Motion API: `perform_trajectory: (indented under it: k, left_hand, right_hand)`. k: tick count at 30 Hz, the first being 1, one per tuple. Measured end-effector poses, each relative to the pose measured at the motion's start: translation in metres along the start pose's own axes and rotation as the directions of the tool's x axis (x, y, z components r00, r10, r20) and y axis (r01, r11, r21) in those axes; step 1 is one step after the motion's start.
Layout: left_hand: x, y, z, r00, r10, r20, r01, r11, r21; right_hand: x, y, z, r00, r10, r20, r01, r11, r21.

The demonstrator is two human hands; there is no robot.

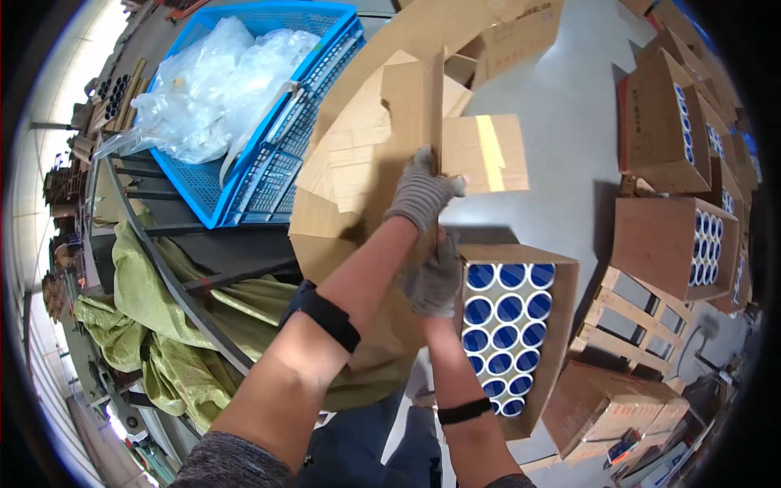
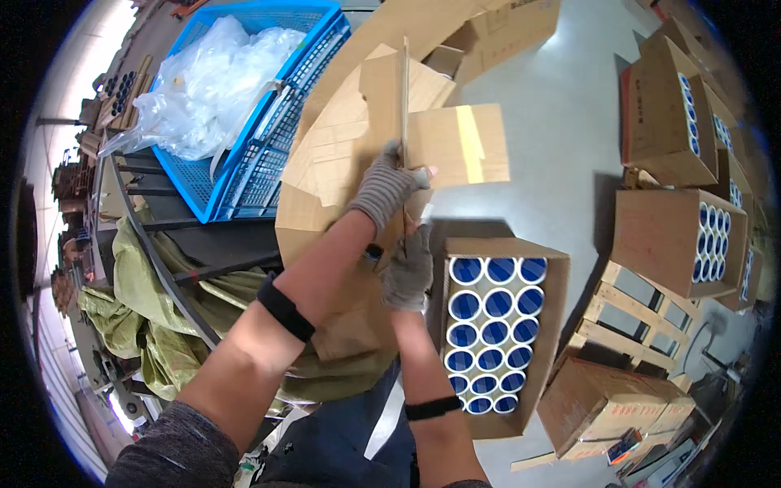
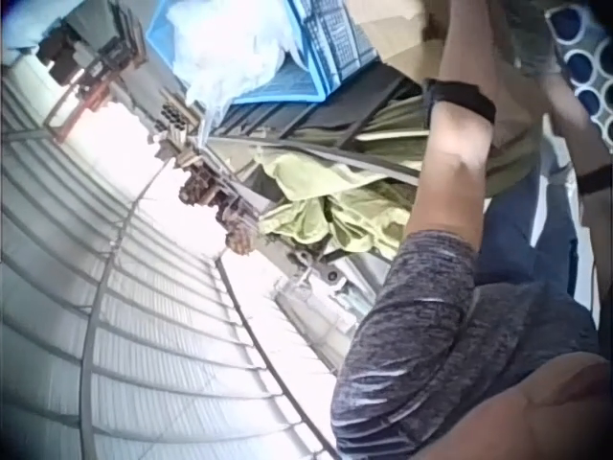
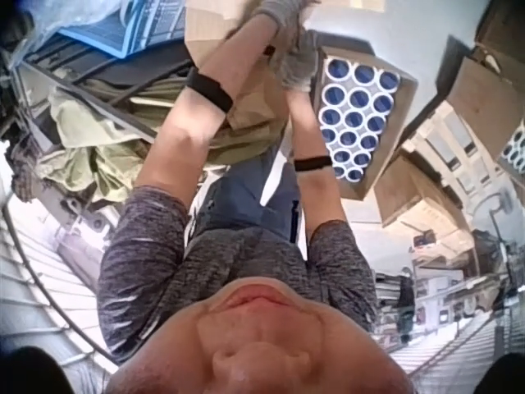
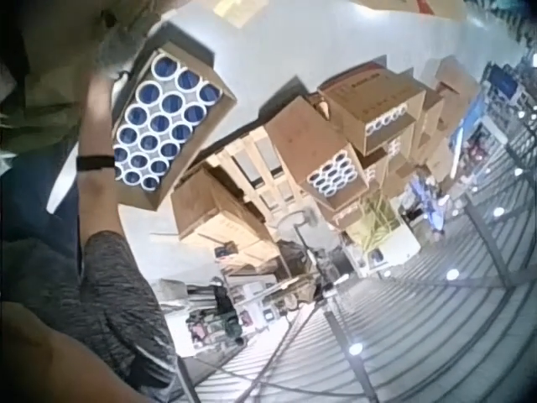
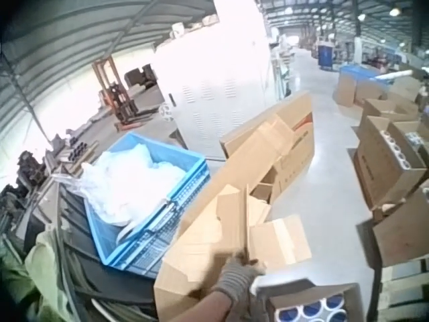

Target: Packing rolls into cardboard boxes and sealing them with a tape dispenser.

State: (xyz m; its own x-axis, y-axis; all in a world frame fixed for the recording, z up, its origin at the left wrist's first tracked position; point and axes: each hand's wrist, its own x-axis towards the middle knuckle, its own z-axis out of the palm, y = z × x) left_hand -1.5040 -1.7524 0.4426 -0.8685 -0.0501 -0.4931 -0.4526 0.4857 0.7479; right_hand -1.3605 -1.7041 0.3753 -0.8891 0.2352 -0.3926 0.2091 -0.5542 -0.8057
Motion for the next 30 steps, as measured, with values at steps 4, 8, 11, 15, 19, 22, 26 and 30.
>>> perform_trajectory:
  k: [4,8,11,15,19,22,26,30]
  left_hand:
    - [-0.099,0.038,0.083,0.971,0.236,0.028,-0.238,0.966,0.097]
    - [-0.212,0.043,0.135,0.866,0.498,-0.035,-0.469,0.787,-0.402]
    - [-0.263,-0.044,0.167,0.79,0.604,0.11,-0.613,0.781,0.114]
    - [-0.332,-0.153,0.253,0.953,-0.045,0.3,0.218,0.79,-0.573]
    - [-0.323,-0.201,0.281,0.781,-0.363,0.508,0.619,0.561,-0.55]
    - [-0.297,-0.204,0.33,0.834,-0.429,0.347,0.551,0.687,-0.473]
    - [-0.253,-0.208,0.374,0.819,-0.506,0.271,0.566,0.639,-0.52]
    - [-0.18,-0.277,0.388,0.908,-0.335,0.252,0.21,0.885,0.416]
  right_hand:
    - [-0.087,-0.093,-0.086,0.978,-0.193,0.077,0.205,0.838,-0.505]
    - [-0.178,-0.189,-0.194,0.93,-0.352,0.109,0.266,0.438,-0.859]
    - [-0.235,-0.173,-0.304,0.883,-0.119,-0.454,-0.012,0.961,-0.275]
    - [-0.307,-0.086,-0.48,0.665,0.282,-0.692,-0.234,0.958,0.166]
    - [-0.326,-0.046,-0.492,0.657,0.42,-0.626,-0.217,0.901,0.377]
    - [-0.309,-0.007,-0.538,0.63,0.234,-0.74,-0.309,0.95,0.038]
    - [-0.252,0.018,-0.543,0.646,-0.091,-0.758,0.021,0.995,-0.101]
    - [-0.21,0.052,-0.553,0.515,-0.144,-0.845,-0.305,0.891,-0.337]
